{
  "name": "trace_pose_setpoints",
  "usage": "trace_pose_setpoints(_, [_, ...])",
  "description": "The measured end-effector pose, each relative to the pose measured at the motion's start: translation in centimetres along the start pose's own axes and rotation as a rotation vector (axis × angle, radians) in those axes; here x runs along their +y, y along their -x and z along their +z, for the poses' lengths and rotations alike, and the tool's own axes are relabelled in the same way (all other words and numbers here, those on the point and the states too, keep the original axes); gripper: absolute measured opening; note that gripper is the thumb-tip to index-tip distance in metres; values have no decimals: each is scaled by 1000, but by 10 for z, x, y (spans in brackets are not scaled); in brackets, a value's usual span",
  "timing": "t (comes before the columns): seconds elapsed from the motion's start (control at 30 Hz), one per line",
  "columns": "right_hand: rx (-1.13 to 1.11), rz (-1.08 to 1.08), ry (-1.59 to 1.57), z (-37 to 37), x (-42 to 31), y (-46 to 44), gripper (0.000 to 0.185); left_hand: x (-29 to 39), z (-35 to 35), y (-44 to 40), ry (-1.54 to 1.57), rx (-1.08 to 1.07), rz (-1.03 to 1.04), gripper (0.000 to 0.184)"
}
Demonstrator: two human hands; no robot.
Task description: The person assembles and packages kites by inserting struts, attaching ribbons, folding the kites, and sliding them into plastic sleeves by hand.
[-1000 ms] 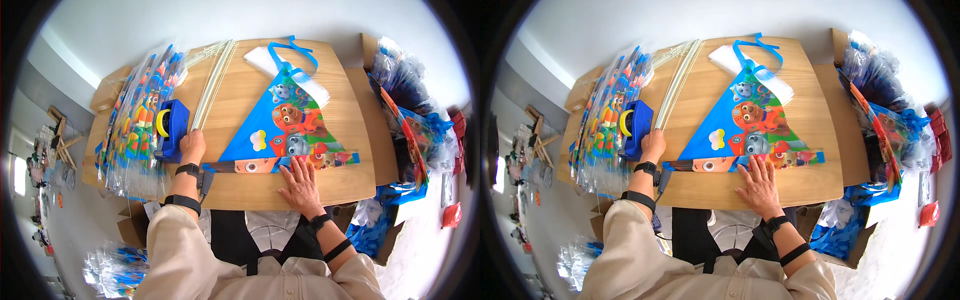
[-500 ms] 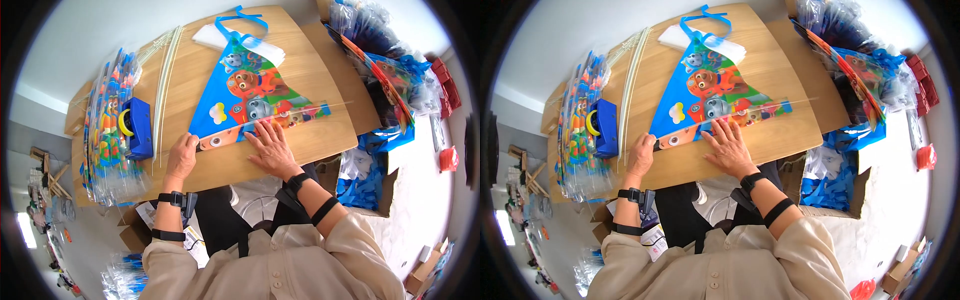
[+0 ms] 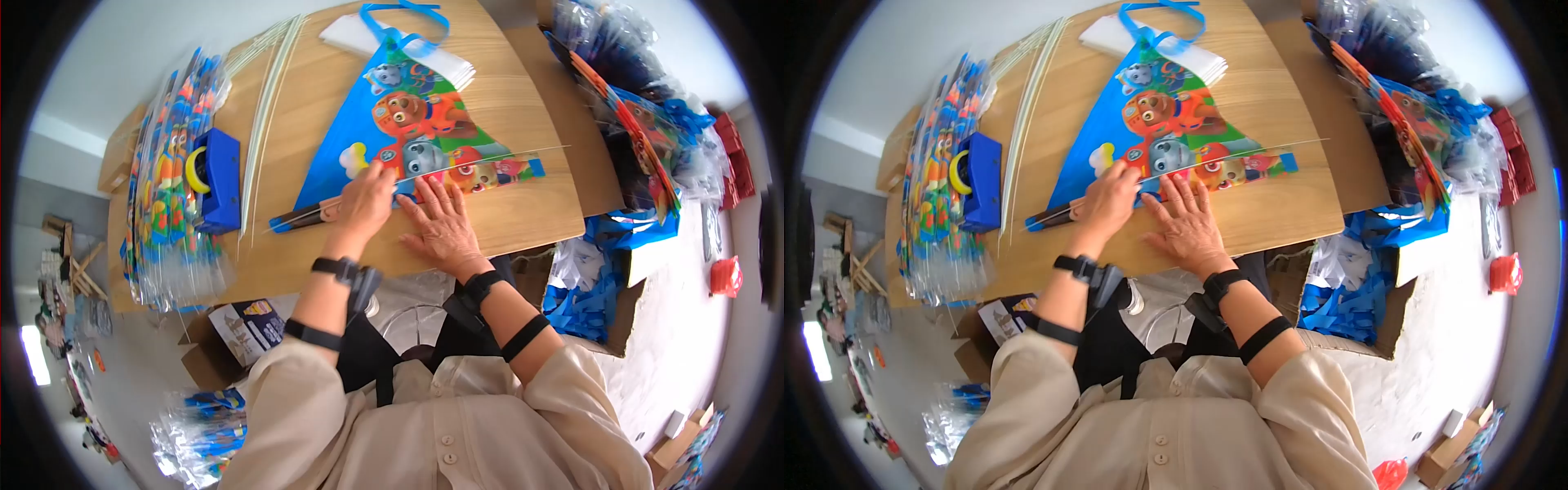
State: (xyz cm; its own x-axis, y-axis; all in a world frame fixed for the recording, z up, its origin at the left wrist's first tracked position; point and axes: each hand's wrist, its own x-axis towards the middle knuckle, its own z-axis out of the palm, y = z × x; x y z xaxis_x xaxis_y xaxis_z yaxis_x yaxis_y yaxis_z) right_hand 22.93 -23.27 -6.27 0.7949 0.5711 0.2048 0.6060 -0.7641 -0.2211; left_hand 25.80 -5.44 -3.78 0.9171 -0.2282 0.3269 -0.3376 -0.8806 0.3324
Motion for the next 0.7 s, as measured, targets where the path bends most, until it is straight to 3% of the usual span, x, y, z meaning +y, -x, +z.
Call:
trace_pose_setpoints(0.23, [-20, 6, -8, -1, -1, -2, 65, -6, 9, -9, -135, -50, 22, 8])
trace_pose_setpoints(0.37, [-9, 5, -12, 1, -1, -2, 64, -9, -3, -3, -120, 46, 50, 9])
trace_pose_setpoints(0.57, [-6, 1, 3, 0, -1, -2, 64, -12, -9, 18, -143, -61, 73, 8])
trace_pose_setpoints(0.7, [10, -4, -23, -1, -2, -2, 66, -19, 3, 28, -118, 21, 54, 8])
